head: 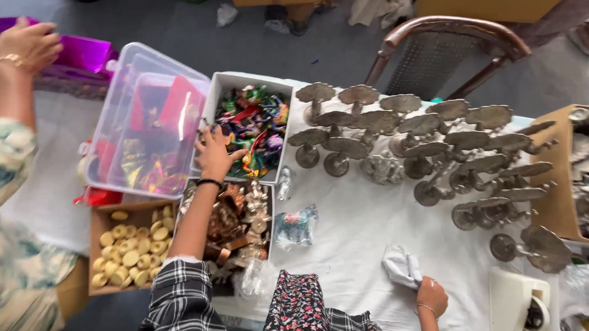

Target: The person wraps small decorative figurines, including a blue horse and a green figure, in bubble wrap. They use a tape dispenser to secure the wrapping and place the finished items on a white cloth-covered table.

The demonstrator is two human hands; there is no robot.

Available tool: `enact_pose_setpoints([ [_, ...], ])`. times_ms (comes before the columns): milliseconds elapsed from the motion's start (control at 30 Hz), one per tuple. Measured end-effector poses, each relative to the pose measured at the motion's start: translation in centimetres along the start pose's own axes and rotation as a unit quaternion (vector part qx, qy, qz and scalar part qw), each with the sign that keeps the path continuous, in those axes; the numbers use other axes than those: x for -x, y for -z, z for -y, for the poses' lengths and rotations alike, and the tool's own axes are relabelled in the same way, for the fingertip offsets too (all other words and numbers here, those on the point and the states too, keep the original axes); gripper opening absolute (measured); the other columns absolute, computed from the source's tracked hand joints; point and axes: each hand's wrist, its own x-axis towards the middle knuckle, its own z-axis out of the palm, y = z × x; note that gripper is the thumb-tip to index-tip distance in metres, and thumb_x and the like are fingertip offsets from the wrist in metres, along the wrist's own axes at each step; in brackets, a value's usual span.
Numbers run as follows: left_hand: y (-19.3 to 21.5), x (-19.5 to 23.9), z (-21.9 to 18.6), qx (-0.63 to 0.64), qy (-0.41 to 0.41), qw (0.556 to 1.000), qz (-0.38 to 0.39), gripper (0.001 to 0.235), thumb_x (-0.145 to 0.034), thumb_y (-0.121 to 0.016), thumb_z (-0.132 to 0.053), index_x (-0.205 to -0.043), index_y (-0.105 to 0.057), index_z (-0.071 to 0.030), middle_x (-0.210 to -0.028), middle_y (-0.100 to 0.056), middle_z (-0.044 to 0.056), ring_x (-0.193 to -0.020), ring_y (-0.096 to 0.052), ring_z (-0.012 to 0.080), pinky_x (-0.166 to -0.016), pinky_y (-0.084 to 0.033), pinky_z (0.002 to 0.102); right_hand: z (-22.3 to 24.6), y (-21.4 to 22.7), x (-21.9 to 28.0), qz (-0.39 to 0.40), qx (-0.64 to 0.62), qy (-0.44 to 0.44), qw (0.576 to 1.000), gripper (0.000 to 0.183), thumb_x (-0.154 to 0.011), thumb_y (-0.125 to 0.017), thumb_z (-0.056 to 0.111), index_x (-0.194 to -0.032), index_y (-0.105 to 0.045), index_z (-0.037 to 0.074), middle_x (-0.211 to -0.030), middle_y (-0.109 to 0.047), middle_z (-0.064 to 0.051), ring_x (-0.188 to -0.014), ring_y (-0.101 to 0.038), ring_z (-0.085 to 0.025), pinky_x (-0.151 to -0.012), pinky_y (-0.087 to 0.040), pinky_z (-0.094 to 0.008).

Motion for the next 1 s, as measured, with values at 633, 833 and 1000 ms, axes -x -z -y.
enact_pose_setpoints([
  [633,11.9,16.1,12.7,0.484,-0.001,0.864,-0.140,0.031,-0.098,-0.064,-0.027,-0.123,-0.061,-0.009,-0.112,-0.064,0.006,-0.099,-0.063,0.0147,-0.080,-0.057,0.032,-0.4,0.2,0.7,-0.012,-0.020,0.152,0.988,0.042,-0.099,-0.051,0.039,-0.103,-0.080,0.009,-0.102,-0.073,-0.024,-0.093,-0.068,-0.048,-0.084,-0.051,-0.054],
  [833,9.6,27.1,12.5,0.421,0.013,0.876,-0.235,0.047,-0.110,-0.052,-0.015,-0.157,-0.051,-0.009,-0.128,-0.069,0.006,-0.098,-0.070,0.0123,-0.081,-0.059,0.027,-0.1,0.4,1.3,-0.043,-0.032,0.133,0.990,0.036,-0.095,-0.056,0.036,-0.100,-0.081,0.011,-0.094,-0.073,-0.024,-0.084,-0.068,-0.046,-0.076,-0.052,-0.054],
  [1000,4.5,31.4,9.4,-0.028,-0.101,0.992,-0.073,0.073,-0.104,-0.054,0.001,-0.167,-0.020,-0.014,-0.177,-0.027,0.008,-0.076,-0.067,0.0146,-0.069,-0.058,0.028,-0.3,0.1,1.1,-0.063,-0.011,0.143,0.988,0.036,-0.097,-0.056,0.038,-0.100,-0.080,0.010,-0.092,-0.073,-0.024,-0.083,-0.069,-0.046,-0.075,-0.052,-0.054],
])
